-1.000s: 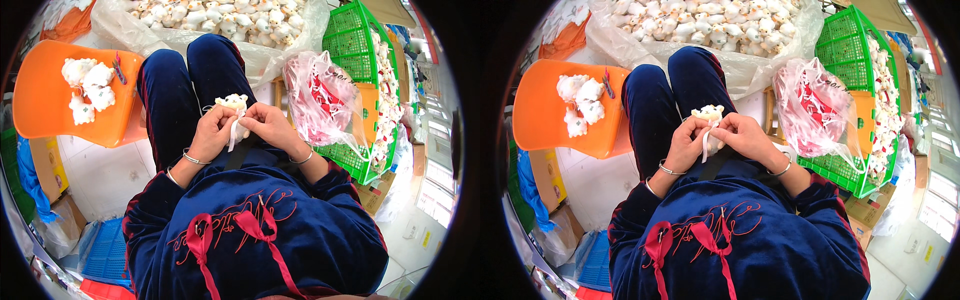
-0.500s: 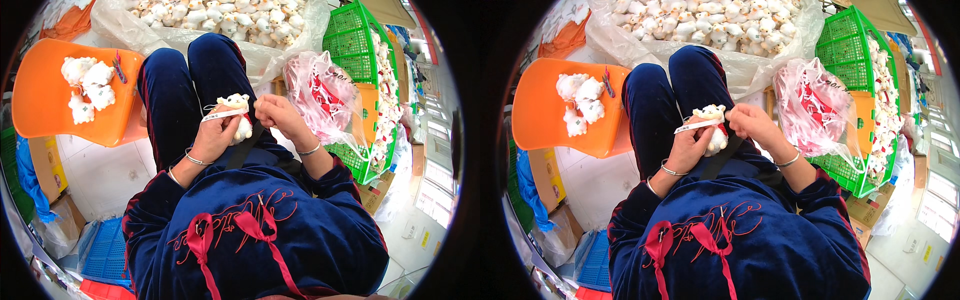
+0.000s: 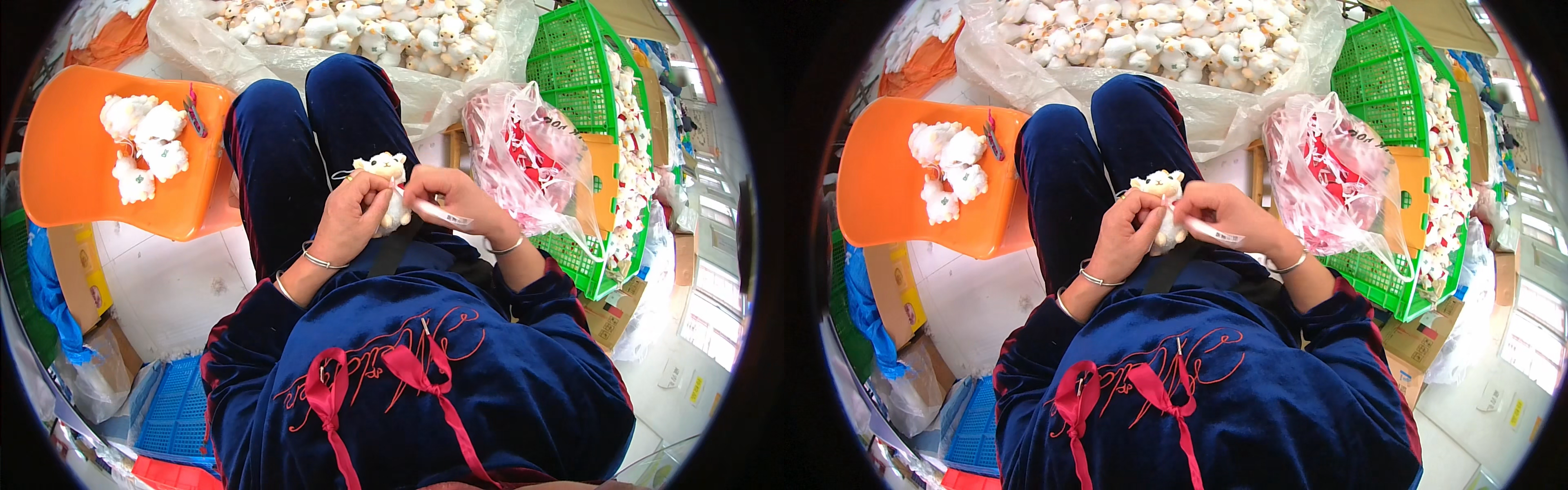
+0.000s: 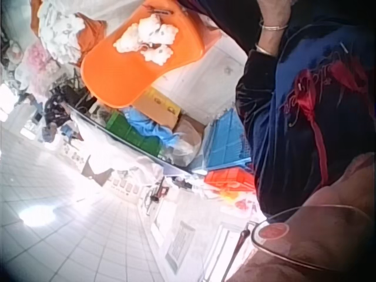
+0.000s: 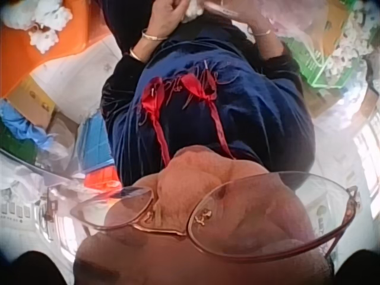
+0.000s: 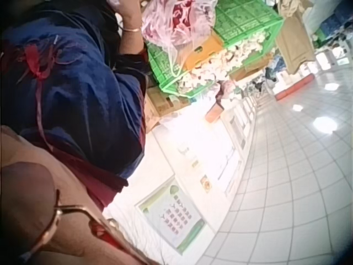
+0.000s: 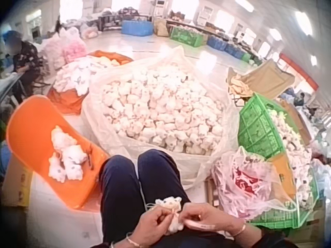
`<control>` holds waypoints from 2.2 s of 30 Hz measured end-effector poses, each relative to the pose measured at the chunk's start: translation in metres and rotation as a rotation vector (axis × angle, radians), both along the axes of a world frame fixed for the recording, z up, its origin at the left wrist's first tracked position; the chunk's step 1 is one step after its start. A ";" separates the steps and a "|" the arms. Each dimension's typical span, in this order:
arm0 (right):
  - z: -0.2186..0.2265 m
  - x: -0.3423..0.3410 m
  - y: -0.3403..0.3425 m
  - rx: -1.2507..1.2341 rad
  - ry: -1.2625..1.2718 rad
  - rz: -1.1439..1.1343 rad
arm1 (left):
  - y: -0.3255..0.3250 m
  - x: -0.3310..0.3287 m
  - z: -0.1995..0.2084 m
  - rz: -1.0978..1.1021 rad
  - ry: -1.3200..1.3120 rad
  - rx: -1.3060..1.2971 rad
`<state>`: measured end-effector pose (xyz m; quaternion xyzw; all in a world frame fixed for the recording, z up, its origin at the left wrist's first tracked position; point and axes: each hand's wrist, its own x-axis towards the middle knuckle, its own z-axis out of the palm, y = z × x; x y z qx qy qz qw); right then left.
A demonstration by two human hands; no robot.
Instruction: The person sits on the floor and ties white ribbons around the necks of small white stuffed toys. They pick up each toy, wrap the ribbon, and tie a bow, then place the finished toy on an orange tray.
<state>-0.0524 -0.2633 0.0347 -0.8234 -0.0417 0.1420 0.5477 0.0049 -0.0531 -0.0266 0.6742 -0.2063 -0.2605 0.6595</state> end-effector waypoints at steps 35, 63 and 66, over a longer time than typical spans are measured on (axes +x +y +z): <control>0.003 0.010 0.018 0.225 0.274 -0.328 | 0.001 0.008 0.000 -0.059 0.023 -0.039; 0.018 0.003 0.044 -0.472 -0.063 -0.279 | -0.018 0.014 0.029 -0.038 -0.528 0.283; 0.009 0.000 0.037 -0.324 -0.059 -0.311 | -0.014 0.019 0.031 -0.110 -0.285 0.241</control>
